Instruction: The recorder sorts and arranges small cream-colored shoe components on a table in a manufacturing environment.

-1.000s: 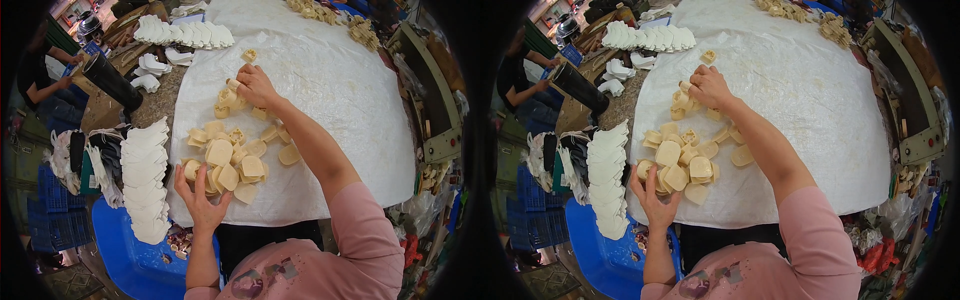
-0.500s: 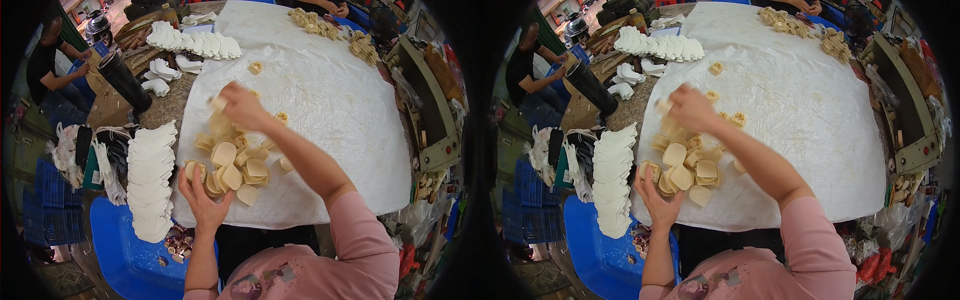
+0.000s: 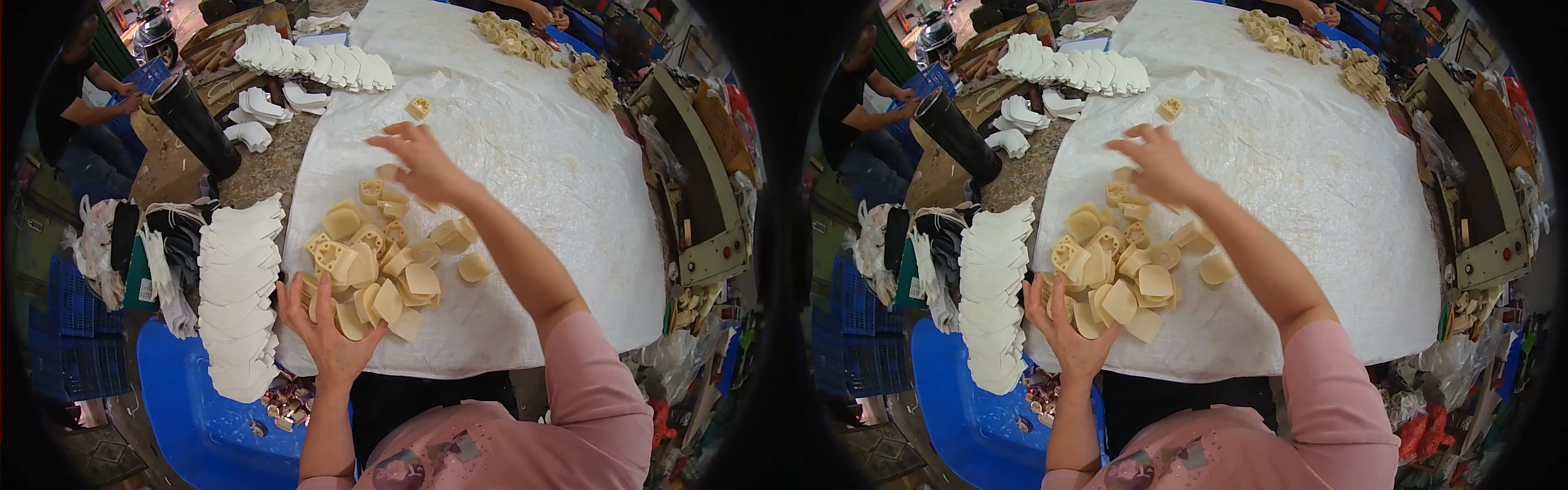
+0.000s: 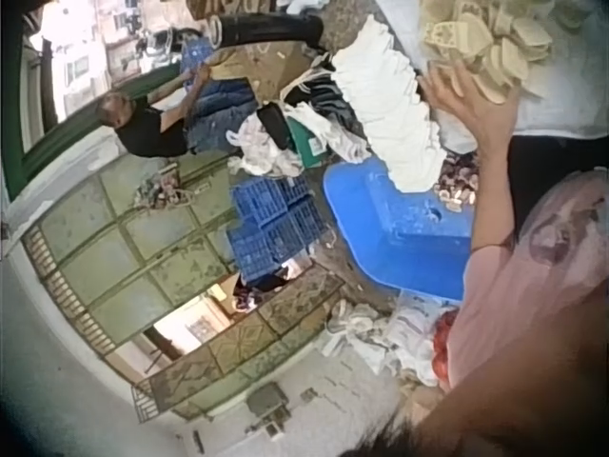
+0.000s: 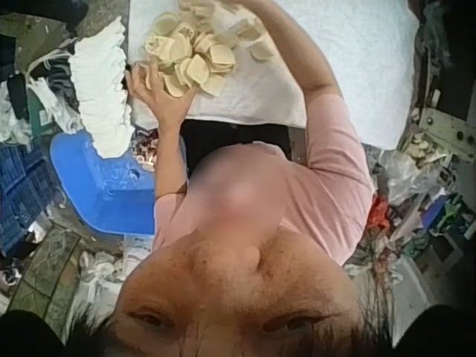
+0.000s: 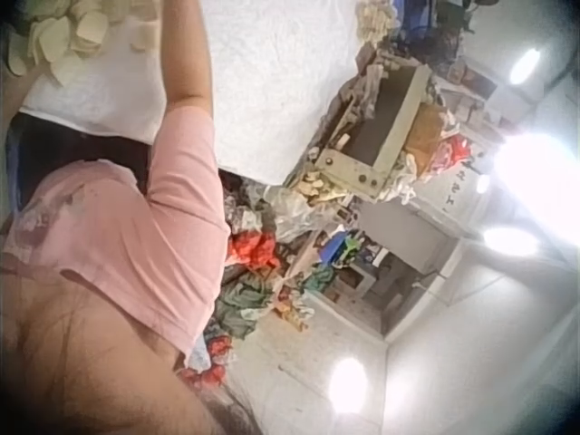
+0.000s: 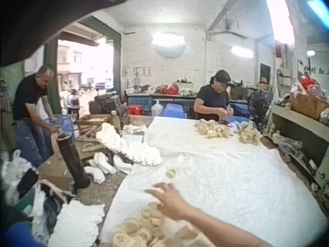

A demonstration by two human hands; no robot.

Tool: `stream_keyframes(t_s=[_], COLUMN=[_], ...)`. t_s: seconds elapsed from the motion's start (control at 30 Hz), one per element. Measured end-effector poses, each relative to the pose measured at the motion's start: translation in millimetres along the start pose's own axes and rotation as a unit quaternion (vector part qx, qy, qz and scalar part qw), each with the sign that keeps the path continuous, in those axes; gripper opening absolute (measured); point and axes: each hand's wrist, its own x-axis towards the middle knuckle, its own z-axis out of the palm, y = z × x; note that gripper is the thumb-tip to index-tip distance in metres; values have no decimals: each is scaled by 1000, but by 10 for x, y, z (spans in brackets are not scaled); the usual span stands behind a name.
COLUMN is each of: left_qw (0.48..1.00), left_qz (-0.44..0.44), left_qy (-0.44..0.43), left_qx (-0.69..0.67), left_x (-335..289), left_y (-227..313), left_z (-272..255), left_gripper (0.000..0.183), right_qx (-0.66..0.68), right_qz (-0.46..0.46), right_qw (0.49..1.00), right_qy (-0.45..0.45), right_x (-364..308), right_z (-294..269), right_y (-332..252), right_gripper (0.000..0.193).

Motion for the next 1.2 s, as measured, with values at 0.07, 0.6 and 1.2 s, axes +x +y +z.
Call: stream_keyframes(t_s=[0.07, 0.6, 1.2], left_qw=[1000, 1000, 998], left_qz=[0, -6, -29], left_qy=[3, 12, 27], left_qx=[-13, -3, -40], left_x=[16, 57, 28], left_y=[14, 25, -6], left_z=[51, 36, 17], left_gripper=[94, 79, 83], right_qx=[-122, 57, 407], right_qz=[73, 240, 154], right_qw=[987, 935, 900], right_qy=[-77, 254, 19], right_x=[-43, 651, 23], right_z=[-2, 98, 113], right_y=[345, 1020, 366], right_gripper=[51, 36, 29])
